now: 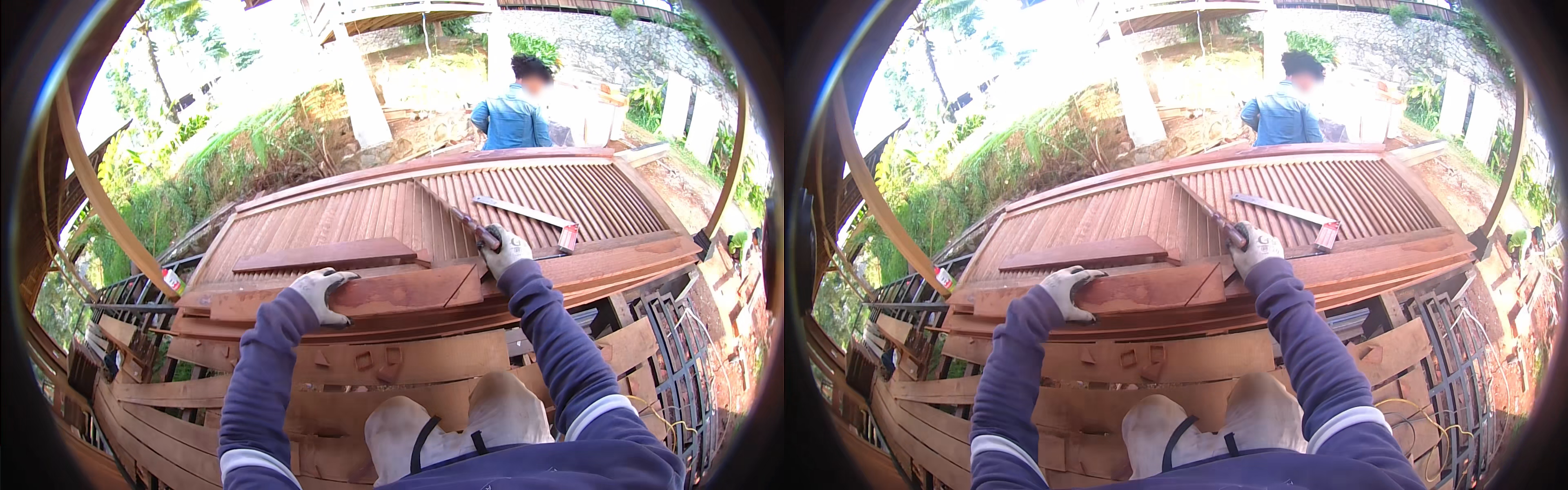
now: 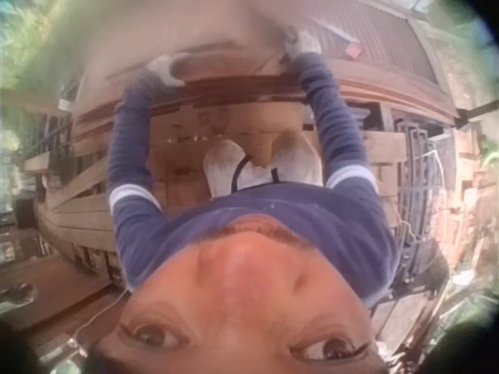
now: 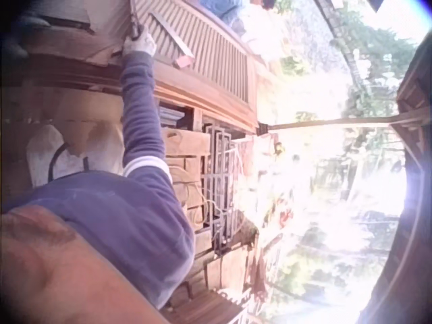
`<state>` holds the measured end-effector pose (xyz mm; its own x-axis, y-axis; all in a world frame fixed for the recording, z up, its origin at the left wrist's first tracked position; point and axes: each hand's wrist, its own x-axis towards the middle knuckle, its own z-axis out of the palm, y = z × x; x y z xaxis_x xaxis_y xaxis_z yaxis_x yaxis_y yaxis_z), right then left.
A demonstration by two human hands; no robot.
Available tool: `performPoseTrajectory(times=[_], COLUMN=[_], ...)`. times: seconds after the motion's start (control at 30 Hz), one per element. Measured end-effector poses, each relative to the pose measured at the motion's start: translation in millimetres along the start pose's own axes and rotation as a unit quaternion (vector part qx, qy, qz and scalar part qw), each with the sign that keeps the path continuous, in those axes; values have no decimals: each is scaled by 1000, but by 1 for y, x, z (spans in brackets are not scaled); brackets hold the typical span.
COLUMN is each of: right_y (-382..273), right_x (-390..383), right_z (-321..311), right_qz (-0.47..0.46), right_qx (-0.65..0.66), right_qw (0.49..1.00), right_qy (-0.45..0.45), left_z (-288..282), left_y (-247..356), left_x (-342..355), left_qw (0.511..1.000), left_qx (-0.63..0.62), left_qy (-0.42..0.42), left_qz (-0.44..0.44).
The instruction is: The person uses an angle grinder to cut a small piece of wood, then switches to a hand saw to cut a larger plank. The person sits on the floor and handles the wood pieces with gloved hands.
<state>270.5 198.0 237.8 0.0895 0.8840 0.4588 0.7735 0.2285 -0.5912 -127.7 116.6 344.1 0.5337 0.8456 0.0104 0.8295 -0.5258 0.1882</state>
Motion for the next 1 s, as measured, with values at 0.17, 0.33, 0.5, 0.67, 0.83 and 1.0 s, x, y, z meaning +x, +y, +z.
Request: performPoseTrajectory(times=[0.17,0.33,0.5,0.67,0.83,1.0], right_y=[3,-3,-5,-10,-9,-4], right_x=[2,3,1,-1,2,2], right_z=[-2,-5,-7,-13,-9,-15], right_qz=[28,22,42,38,54,63], right_qx=[22,16,19,18,6,51], right_qw=[999,999,998,999,998,997], right_qy=[-13,-19,-31,-25,-15,-13], left_z=[16,36,35,29,44,48], left_y=[-18,-32,-25,-13,-43,-39], left_x=[58,73,69,70,73,77], left_qw=[997,994,994,992,998,998], left_qx=[25,66,50,100,8,-33], left_qy=[-68,-82,-99,-77,-47,-38], left_qz=[10,3,-11,7,29,25])
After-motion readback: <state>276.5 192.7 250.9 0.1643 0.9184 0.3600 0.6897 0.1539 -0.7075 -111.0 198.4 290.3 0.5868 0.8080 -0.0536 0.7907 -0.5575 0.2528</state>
